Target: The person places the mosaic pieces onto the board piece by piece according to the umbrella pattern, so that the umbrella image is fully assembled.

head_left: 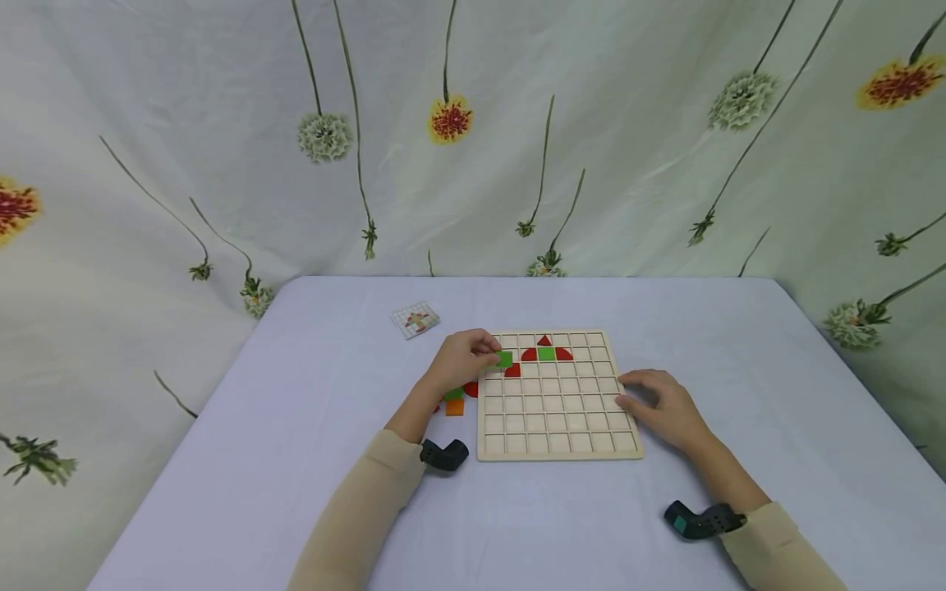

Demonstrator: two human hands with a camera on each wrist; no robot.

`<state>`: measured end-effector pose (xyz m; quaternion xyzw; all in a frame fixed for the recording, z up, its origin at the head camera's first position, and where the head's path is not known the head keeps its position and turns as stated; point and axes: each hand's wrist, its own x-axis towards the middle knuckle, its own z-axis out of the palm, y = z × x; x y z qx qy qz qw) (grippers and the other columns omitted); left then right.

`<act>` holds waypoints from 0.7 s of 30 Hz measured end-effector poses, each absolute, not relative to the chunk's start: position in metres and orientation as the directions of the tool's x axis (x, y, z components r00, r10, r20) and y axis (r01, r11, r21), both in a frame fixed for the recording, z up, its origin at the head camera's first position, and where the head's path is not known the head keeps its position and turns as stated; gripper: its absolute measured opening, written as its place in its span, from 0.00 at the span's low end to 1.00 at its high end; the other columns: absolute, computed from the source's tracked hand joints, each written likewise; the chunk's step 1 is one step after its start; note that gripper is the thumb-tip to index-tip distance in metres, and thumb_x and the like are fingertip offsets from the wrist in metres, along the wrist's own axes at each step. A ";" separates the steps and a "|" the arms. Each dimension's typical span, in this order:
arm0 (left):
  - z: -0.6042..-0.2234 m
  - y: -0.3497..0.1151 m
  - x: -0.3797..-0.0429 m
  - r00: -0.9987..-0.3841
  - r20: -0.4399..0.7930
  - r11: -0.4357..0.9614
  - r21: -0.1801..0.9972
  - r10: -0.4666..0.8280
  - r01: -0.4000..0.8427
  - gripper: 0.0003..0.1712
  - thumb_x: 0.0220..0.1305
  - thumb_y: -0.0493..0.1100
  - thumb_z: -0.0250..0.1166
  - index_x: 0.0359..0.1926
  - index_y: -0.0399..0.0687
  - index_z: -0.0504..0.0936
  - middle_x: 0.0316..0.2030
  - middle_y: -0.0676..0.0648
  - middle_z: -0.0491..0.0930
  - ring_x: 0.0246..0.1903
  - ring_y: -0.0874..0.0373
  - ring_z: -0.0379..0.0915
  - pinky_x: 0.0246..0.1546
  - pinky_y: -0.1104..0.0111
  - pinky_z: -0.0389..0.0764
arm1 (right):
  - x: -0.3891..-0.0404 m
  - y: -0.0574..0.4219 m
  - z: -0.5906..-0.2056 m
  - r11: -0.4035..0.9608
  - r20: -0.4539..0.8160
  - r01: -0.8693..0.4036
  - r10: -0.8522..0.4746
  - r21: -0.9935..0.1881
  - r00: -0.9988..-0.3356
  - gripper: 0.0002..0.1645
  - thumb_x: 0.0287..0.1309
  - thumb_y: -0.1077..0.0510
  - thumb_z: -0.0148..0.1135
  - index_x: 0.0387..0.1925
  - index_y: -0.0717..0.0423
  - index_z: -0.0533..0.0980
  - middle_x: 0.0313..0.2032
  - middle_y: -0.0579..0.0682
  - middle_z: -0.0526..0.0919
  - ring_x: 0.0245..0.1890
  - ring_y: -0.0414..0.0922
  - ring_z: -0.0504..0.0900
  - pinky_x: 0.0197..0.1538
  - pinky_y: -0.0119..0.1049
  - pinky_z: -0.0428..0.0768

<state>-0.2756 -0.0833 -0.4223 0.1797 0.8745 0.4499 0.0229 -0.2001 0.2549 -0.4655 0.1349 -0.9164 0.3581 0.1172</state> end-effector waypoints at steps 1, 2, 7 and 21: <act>-0.422 -0.082 -0.276 -0.932 0.121 0.528 0.796 0.340 0.296 0.05 0.64 0.39 0.67 0.39 0.44 0.83 0.34 0.51 0.82 0.37 0.57 0.76 0.42 0.65 0.77 | -0.200 0.255 -0.465 0.707 0.310 -0.330 -0.163 -0.625 -0.937 0.20 0.57 0.55 0.69 0.48 0.62 0.80 0.51 0.62 0.80 0.56 0.61 0.72 0.59 0.59 0.66; -0.423 -0.080 -0.276 -0.930 0.123 0.526 0.796 0.346 0.301 0.05 0.64 0.39 0.67 0.39 0.44 0.83 0.34 0.51 0.82 0.37 0.57 0.76 0.42 0.65 0.77 | -0.200 0.255 -0.465 0.706 0.306 -0.328 -0.164 -0.628 -0.938 0.19 0.58 0.55 0.69 0.48 0.62 0.80 0.51 0.62 0.80 0.56 0.61 0.72 0.59 0.59 0.66; -0.422 -0.071 -0.276 -0.926 0.115 0.511 0.806 0.361 0.299 0.05 0.63 0.40 0.67 0.40 0.45 0.83 0.35 0.51 0.82 0.36 0.58 0.76 0.40 0.66 0.77 | -0.200 0.255 -0.466 0.701 0.292 -0.320 -0.165 -0.637 -0.942 0.19 0.57 0.55 0.69 0.48 0.61 0.80 0.52 0.61 0.80 0.57 0.60 0.72 0.60 0.58 0.66; -0.427 -0.051 -0.278 -0.903 0.122 0.567 0.741 0.413 0.360 0.05 0.63 0.40 0.67 0.39 0.46 0.83 0.33 0.52 0.82 0.35 0.61 0.78 0.38 0.68 0.76 | -0.201 0.256 -0.467 0.697 0.302 -0.329 -0.166 -0.638 -0.939 0.19 0.57 0.55 0.69 0.48 0.61 0.80 0.51 0.61 0.80 0.56 0.60 0.72 0.59 0.59 0.66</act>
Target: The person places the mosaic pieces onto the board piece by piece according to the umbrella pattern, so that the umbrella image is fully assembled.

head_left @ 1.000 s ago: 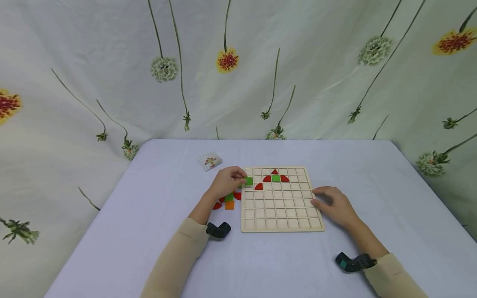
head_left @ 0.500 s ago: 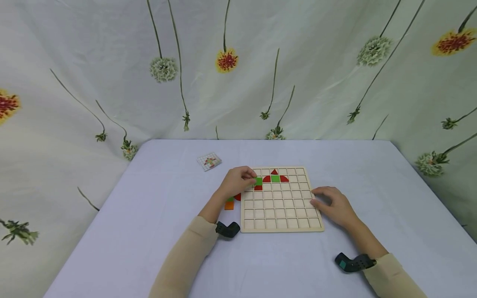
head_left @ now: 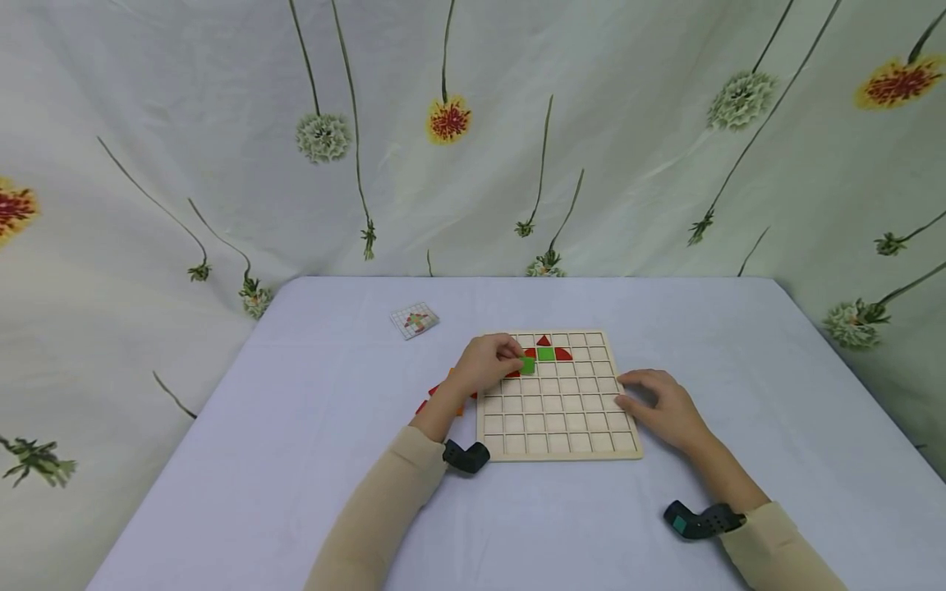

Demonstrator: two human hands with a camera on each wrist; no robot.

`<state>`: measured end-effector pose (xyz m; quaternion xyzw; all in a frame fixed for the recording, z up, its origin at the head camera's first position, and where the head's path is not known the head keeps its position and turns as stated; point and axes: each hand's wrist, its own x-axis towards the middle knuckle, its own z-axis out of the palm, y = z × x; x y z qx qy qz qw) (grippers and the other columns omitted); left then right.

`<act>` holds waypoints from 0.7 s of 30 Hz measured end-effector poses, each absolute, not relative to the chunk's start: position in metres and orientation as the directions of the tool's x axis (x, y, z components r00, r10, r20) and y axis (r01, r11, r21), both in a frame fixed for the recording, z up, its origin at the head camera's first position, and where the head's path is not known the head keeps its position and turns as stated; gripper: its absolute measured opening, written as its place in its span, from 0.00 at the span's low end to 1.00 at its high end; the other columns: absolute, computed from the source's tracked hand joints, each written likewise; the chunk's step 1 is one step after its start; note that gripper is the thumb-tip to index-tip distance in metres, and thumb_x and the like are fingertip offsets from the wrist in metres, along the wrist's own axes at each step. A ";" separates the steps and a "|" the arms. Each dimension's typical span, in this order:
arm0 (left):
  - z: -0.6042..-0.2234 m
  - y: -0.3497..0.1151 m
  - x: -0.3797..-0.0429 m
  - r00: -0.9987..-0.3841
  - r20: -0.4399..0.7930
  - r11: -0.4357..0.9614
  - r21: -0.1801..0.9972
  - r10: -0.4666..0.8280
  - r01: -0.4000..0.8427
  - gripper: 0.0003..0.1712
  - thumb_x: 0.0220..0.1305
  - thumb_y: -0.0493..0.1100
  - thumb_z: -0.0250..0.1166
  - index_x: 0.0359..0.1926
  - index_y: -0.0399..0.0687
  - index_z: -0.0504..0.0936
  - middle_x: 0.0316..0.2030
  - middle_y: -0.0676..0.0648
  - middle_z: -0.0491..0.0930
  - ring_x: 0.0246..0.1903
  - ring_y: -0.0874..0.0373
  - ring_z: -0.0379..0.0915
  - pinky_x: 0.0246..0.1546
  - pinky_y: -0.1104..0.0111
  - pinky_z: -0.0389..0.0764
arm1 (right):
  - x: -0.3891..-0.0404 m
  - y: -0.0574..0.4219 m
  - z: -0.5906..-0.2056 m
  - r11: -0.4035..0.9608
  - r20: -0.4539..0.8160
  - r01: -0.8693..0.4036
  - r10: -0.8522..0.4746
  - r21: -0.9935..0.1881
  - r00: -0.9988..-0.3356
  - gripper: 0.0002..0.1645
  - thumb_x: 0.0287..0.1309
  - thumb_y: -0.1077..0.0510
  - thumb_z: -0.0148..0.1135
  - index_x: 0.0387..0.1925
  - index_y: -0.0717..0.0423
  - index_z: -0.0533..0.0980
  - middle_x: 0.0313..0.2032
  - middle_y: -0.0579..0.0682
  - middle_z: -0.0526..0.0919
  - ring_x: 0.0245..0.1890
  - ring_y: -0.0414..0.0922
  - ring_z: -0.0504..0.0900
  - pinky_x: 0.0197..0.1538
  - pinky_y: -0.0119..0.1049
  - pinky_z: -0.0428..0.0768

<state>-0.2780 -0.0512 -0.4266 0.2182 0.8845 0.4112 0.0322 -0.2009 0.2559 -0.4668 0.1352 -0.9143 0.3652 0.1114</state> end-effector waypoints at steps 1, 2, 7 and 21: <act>-0.427 -0.051 -0.278 -0.900 0.127 0.567 0.738 0.417 0.367 0.05 0.63 0.40 0.68 0.39 0.46 0.83 0.33 0.52 0.83 0.35 0.60 0.78 0.38 0.68 0.76 | -0.201 0.255 -0.467 0.701 0.309 -0.329 -0.161 -0.632 -0.937 0.19 0.57 0.55 0.69 0.48 0.60 0.80 0.51 0.60 0.81 0.56 0.60 0.72 0.59 0.58 0.66; -0.427 -0.050 -0.278 -0.899 0.128 0.570 0.734 0.418 0.369 0.04 0.63 0.40 0.68 0.39 0.46 0.84 0.33 0.52 0.83 0.35 0.61 0.78 0.38 0.68 0.76 | -0.201 0.255 -0.467 0.702 0.311 -0.330 -0.160 -0.632 -0.937 0.19 0.57 0.55 0.69 0.48 0.60 0.80 0.51 0.60 0.81 0.56 0.60 0.72 0.59 0.58 0.67; -0.426 -0.045 -0.276 -0.896 0.127 0.578 0.724 0.425 0.377 0.04 0.62 0.40 0.68 0.37 0.46 0.83 0.32 0.52 0.82 0.34 0.61 0.77 0.38 0.69 0.76 | -0.200 0.255 -0.466 0.712 0.308 -0.324 -0.157 -0.624 -0.938 0.19 0.57 0.55 0.69 0.48 0.60 0.80 0.51 0.61 0.80 0.56 0.59 0.73 0.59 0.58 0.67; -0.430 -0.044 -0.273 -0.901 0.138 0.587 0.717 0.410 0.377 0.03 0.62 0.40 0.68 0.36 0.46 0.83 0.29 0.53 0.79 0.30 0.61 0.72 0.34 0.70 0.74 | -0.200 0.255 -0.465 0.711 0.310 -0.327 -0.159 -0.623 -0.937 0.19 0.58 0.55 0.69 0.48 0.62 0.80 0.51 0.62 0.80 0.56 0.61 0.72 0.59 0.59 0.66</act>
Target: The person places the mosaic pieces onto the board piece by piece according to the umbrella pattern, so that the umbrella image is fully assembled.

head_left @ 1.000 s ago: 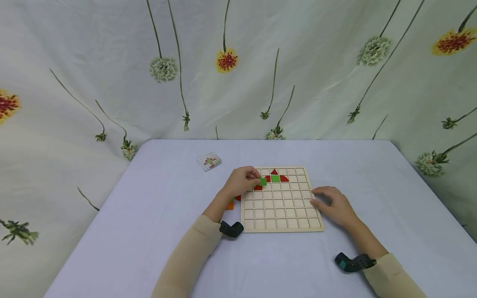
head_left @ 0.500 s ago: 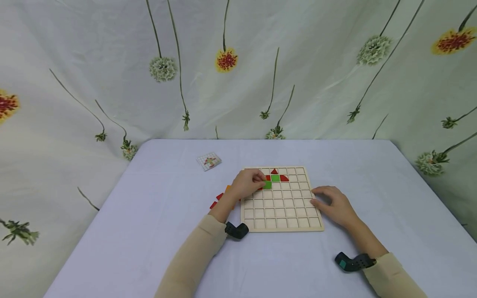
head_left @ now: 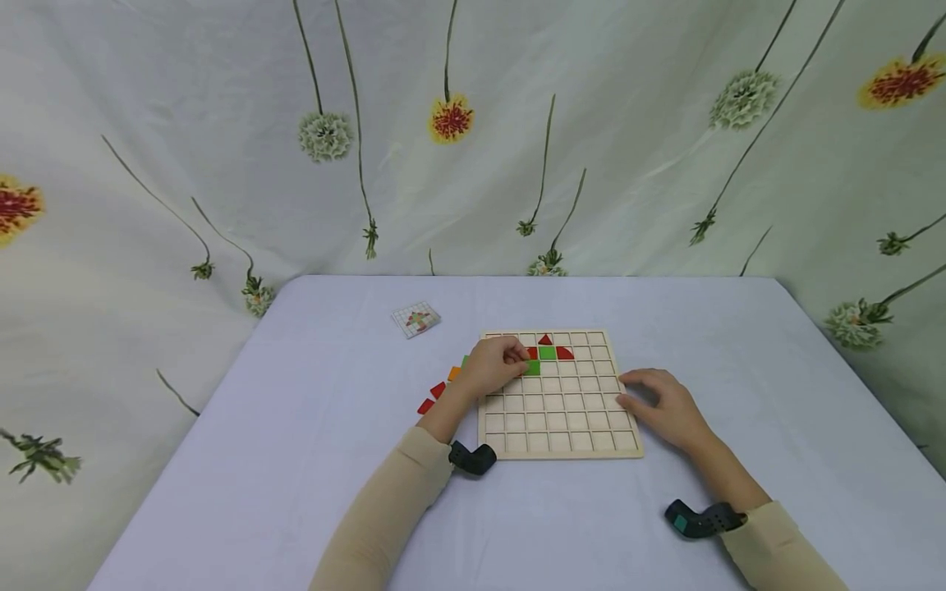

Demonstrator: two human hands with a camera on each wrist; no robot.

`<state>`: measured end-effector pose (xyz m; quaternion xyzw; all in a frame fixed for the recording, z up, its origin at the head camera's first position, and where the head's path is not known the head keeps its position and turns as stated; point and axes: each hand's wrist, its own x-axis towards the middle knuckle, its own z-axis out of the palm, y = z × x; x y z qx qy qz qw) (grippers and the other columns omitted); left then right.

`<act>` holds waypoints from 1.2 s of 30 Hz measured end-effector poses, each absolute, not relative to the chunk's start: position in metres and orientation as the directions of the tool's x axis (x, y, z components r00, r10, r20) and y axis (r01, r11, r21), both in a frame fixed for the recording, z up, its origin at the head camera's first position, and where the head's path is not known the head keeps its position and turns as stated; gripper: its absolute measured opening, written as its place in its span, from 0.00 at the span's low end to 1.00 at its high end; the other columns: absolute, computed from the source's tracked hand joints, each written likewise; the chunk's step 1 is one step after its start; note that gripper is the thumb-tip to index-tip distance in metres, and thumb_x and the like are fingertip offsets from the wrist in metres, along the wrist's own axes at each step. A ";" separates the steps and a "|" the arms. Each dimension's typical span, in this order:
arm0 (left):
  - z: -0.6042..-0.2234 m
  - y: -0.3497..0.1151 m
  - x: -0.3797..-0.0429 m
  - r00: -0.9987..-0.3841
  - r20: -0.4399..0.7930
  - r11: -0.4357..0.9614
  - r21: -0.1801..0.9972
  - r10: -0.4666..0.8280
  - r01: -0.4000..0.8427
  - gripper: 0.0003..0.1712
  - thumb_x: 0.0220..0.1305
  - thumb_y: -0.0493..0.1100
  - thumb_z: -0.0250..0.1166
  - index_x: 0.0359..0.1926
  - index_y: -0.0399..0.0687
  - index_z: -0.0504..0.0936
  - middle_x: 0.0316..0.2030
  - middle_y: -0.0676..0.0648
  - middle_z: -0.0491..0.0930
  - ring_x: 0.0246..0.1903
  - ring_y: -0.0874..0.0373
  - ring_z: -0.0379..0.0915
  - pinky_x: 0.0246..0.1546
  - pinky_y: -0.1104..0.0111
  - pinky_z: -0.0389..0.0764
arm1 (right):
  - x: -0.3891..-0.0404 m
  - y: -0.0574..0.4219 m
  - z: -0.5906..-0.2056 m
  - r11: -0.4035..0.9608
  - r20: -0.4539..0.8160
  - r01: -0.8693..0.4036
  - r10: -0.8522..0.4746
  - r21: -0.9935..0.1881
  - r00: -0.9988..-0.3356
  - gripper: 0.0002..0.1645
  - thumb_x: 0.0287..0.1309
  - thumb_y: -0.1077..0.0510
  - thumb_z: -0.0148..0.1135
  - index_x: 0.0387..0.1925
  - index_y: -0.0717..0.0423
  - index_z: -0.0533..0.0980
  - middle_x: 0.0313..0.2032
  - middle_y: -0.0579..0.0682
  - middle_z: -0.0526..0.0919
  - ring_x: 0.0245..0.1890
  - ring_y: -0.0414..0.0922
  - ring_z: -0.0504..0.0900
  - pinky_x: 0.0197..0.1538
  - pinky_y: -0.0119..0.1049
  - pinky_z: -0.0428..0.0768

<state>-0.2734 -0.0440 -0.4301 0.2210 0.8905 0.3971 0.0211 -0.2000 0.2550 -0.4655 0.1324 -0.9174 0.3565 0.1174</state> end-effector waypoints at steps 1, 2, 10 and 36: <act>-0.430 -0.044 -0.273 -0.902 0.141 0.597 0.706 0.408 0.381 0.03 0.62 0.40 0.68 0.36 0.46 0.83 0.29 0.54 0.79 0.30 0.61 0.72 0.34 0.70 0.74 | -0.200 0.255 -0.465 0.712 0.311 -0.329 -0.162 -0.621 -0.937 0.19 0.58 0.55 0.69 0.48 0.62 0.80 0.51 0.62 0.80 0.56 0.61 0.72 0.59 0.59 0.66; -0.430 -0.043 -0.273 -0.903 0.144 0.607 0.696 0.406 0.384 0.03 0.62 0.40 0.68 0.36 0.47 0.84 0.29 0.54 0.79 0.30 0.61 0.72 0.34 0.69 0.74 | -0.200 0.255 -0.465 0.712 0.311 -0.329 -0.161 -0.621 -0.937 0.19 0.58 0.55 0.69 0.48 0.62 0.80 0.51 0.62 0.80 0.56 0.61 0.72 0.59 0.59 0.66; -0.430 -0.043 -0.272 -0.895 0.158 0.652 0.633 0.418 0.416 0.05 0.62 0.41 0.67 0.37 0.46 0.86 0.32 0.52 0.79 0.33 0.59 0.72 0.36 0.67 0.74 | -0.199 0.255 -0.466 0.708 0.291 -0.316 -0.161 -0.632 -0.943 0.20 0.58 0.55 0.69 0.49 0.62 0.80 0.52 0.62 0.80 0.57 0.61 0.72 0.59 0.59 0.66; -0.440 -0.046 -0.268 -0.864 0.267 0.670 0.547 0.428 0.501 0.10 0.62 0.44 0.69 0.41 0.45 0.89 0.37 0.50 0.81 0.37 0.58 0.74 0.38 0.67 0.75 | -0.200 0.255 -0.466 0.700 0.313 -0.340 -0.173 -0.628 -0.934 0.19 0.57 0.56 0.69 0.48 0.62 0.80 0.51 0.62 0.80 0.56 0.61 0.72 0.59 0.58 0.66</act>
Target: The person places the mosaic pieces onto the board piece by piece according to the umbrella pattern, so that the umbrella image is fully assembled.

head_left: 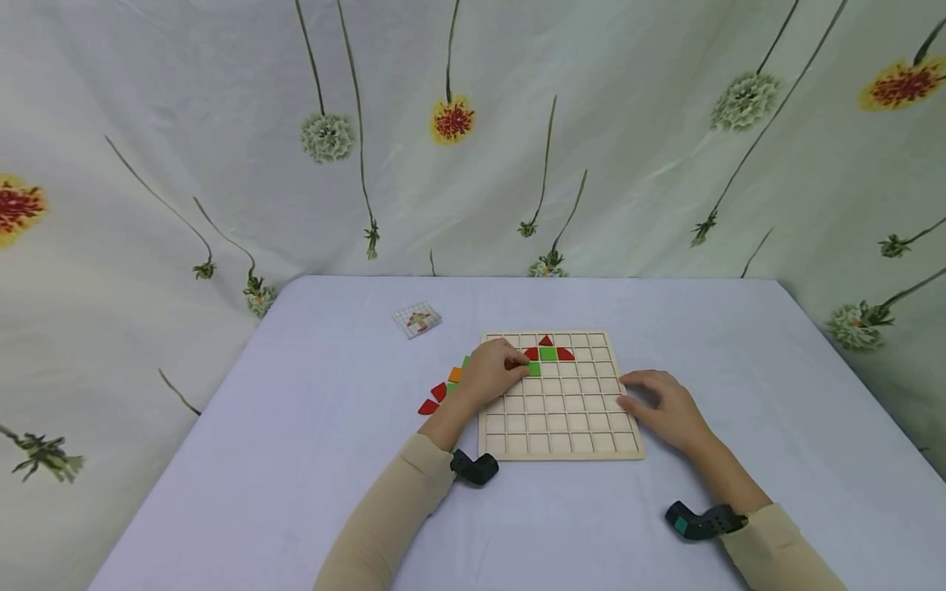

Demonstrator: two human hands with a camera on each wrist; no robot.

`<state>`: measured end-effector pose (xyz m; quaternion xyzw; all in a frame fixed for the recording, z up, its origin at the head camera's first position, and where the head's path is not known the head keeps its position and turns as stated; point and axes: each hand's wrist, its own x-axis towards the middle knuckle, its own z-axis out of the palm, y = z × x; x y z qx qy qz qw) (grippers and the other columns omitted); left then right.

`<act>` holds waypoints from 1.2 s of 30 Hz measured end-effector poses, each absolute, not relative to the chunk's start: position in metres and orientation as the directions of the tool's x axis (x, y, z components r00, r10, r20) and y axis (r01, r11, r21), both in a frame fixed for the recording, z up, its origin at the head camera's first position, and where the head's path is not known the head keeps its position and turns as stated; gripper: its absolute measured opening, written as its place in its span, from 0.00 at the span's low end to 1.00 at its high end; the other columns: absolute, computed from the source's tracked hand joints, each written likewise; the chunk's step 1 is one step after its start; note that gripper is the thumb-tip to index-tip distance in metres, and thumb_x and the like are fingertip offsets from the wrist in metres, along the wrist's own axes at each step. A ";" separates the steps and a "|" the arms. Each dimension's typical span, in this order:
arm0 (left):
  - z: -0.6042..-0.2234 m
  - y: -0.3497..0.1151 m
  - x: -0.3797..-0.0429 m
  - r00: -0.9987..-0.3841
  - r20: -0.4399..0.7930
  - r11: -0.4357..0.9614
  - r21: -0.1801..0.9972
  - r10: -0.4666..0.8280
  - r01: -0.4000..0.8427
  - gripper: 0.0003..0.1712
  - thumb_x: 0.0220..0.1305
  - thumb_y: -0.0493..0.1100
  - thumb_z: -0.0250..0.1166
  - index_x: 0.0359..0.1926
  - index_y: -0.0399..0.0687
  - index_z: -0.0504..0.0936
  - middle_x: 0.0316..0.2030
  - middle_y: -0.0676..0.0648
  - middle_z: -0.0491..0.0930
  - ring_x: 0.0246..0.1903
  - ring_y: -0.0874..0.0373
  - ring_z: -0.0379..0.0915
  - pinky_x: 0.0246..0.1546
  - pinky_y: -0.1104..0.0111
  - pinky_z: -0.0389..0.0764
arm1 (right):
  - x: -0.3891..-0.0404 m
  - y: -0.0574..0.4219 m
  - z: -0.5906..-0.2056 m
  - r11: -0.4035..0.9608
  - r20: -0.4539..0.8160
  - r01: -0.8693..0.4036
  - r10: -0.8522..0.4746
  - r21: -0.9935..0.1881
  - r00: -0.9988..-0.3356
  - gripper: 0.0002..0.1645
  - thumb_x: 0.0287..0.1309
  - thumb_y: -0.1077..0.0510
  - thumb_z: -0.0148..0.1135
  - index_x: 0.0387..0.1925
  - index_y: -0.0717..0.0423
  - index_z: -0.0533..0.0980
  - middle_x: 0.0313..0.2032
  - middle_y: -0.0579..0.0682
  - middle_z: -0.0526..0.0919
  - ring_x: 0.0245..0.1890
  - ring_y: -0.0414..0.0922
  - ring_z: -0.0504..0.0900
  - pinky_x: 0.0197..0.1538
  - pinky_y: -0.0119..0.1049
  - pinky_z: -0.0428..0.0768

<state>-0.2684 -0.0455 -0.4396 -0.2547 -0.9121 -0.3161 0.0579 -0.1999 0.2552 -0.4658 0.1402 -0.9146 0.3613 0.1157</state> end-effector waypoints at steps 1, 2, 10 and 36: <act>-0.440 -0.047 -0.269 -0.863 0.269 0.666 0.552 0.428 0.502 0.09 0.62 0.44 0.68 0.41 0.46 0.89 0.37 0.50 0.81 0.36 0.59 0.74 0.38 0.67 0.75 | -0.200 0.255 -0.465 0.699 0.316 -0.343 -0.175 -0.627 -0.933 0.19 0.57 0.56 0.69 0.48 0.62 0.80 0.51 0.62 0.80 0.56 0.61 0.72 0.59 0.58 0.66; -0.440 -0.048 -0.269 -0.863 0.270 0.661 0.558 0.427 0.501 0.10 0.63 0.44 0.68 0.41 0.45 0.89 0.37 0.50 0.81 0.36 0.59 0.74 0.38 0.67 0.75 | -0.200 0.255 -0.465 0.698 0.319 -0.347 -0.177 -0.627 -0.931 0.19 0.57 0.56 0.69 0.48 0.62 0.80 0.51 0.62 0.80 0.56 0.61 0.73 0.59 0.58 0.66; -0.430 -0.065 -0.267 -0.906 0.205 0.685 0.598 0.370 0.415 0.10 0.63 0.44 0.68 0.42 0.45 0.89 0.38 0.50 0.81 0.38 0.57 0.76 0.39 0.64 0.77 | -0.201 0.256 -0.465 0.701 0.328 -0.352 -0.176 -0.620 -0.928 0.19 0.57 0.56 0.69 0.48 0.62 0.80 0.50 0.61 0.81 0.55 0.61 0.73 0.58 0.58 0.67; -0.432 -0.146 -0.257 -0.975 0.058 0.729 0.654 0.216 0.200 0.12 0.63 0.46 0.68 0.45 0.46 0.87 0.42 0.50 0.80 0.42 0.53 0.74 0.37 0.65 0.79 | -0.200 0.255 -0.464 0.705 0.317 -0.342 -0.174 -0.621 -0.932 0.19 0.58 0.55 0.69 0.48 0.62 0.80 0.51 0.62 0.80 0.56 0.61 0.73 0.58 0.58 0.67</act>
